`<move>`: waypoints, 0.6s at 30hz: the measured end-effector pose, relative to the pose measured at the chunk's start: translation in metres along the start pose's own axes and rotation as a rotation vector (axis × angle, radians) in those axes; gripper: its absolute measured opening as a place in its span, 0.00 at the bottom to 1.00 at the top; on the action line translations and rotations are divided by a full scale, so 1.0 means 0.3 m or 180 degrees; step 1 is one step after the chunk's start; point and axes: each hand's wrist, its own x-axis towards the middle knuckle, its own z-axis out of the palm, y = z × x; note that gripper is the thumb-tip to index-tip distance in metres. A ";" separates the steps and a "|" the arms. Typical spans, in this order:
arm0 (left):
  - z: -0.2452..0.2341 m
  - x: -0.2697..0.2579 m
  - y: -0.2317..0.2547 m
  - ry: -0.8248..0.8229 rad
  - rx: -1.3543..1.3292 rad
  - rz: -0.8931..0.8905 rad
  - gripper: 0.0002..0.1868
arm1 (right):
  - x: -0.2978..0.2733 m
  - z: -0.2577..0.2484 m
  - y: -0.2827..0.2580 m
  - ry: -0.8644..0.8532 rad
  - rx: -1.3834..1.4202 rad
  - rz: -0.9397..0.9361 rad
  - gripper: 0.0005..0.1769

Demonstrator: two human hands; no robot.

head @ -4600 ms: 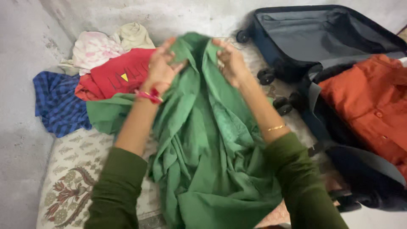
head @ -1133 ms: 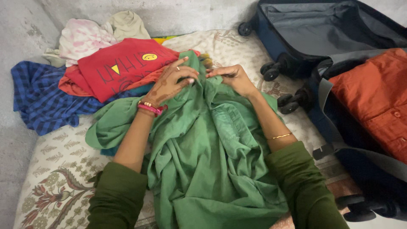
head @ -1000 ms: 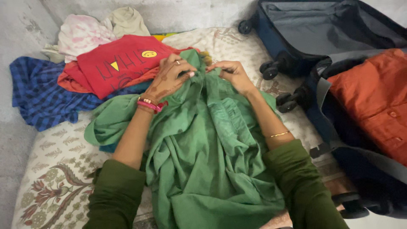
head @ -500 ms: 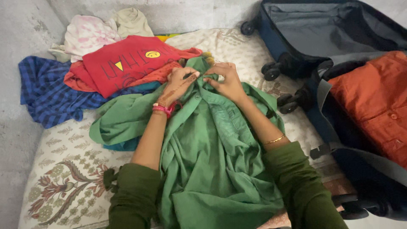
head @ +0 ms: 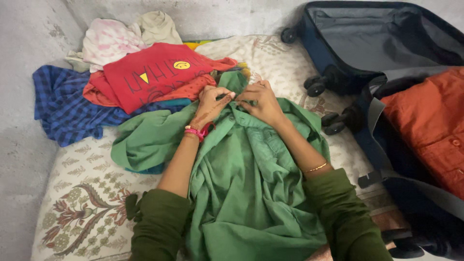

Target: The person smooths and folds an orange button-down shirt by hand on a bed before placing it into an open suitcase. They then take a green shirt, fasten its buttons, and fold it before placing it next to the first shirt.

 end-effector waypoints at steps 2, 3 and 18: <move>-0.001 0.003 0.004 -0.0021 0.0001 -0.0013 0.20 | 0.001 0.003 0.000 0.0060 -0.0096 -0.0040 0.09; -0.003 0.003 0.006 -0.0038 0.0001 -0.0023 0.20 | -0.001 0.009 -0.002 0.0089 -0.0142 -0.0055 0.09; -0.039 0.001 0.063 -0.0108 -0.0162 -0.0222 0.18 | -0.026 0.035 -0.035 0.0342 -0.0058 -0.0176 0.11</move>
